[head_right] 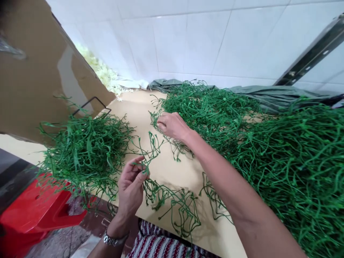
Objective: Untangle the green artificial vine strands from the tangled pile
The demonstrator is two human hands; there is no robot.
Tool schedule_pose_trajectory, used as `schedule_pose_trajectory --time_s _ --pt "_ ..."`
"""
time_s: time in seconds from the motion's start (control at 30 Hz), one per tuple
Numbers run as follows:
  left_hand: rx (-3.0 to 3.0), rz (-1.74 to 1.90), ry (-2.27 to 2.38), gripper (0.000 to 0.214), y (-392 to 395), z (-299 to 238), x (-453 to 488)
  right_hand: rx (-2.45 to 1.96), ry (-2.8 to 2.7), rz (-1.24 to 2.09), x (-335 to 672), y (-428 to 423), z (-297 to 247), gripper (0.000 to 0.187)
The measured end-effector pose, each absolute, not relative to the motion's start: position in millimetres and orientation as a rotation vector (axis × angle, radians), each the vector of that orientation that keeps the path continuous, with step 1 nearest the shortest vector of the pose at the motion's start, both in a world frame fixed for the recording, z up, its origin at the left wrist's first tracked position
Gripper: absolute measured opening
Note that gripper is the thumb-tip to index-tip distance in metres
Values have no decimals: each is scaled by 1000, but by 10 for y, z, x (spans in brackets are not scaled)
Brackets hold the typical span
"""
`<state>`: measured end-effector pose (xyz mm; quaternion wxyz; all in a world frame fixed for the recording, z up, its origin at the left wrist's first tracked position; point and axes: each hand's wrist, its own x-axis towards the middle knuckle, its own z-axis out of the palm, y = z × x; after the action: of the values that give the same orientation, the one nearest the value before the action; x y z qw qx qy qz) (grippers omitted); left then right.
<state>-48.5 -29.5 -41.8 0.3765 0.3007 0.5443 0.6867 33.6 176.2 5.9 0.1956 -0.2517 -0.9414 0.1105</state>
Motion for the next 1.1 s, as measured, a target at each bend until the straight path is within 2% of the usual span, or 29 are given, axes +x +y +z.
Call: schedule_pose_trajectory --time_s 0.1,0.27,0.37,0.47,0.57,0.7,0.87,1.03,1.1 --pt "938 1780 1514 31 -307 -395 -434 -714 -2358 641 465 1598 224 27" --pt "1687 1891 1629 39 -285 -464 -345 -912 -1996 1275 814 1207 379 52" --pt "2169 1843 1580 43 -242 -486 -319 -970 -1862 1514 1025 945 297 56" --pt "2527 1718 1551 37 -212 -454 -298 -990 -1631 1728 1243 719 143 57" --pt "2685 1721 1497 31 -199 -415 -267 -948 -1345 1945 1480 566 17 67" --pt "2776 1758 1426 28 -202 -421 -236 -813 -1182 2029 1737 478 -81 78" --pt "2930 1645 1313 22 -218 -474 -216 -831 -1472 1948 1861 405 -160 57" --pt "2930 1590 1274 25 -199 -462 -96 -746 -1632 2025 1864 272 -197 63" --pt "2893 1588 1214 25 -188 -453 -40 -788 -1644 1970 1845 223 -213 58"
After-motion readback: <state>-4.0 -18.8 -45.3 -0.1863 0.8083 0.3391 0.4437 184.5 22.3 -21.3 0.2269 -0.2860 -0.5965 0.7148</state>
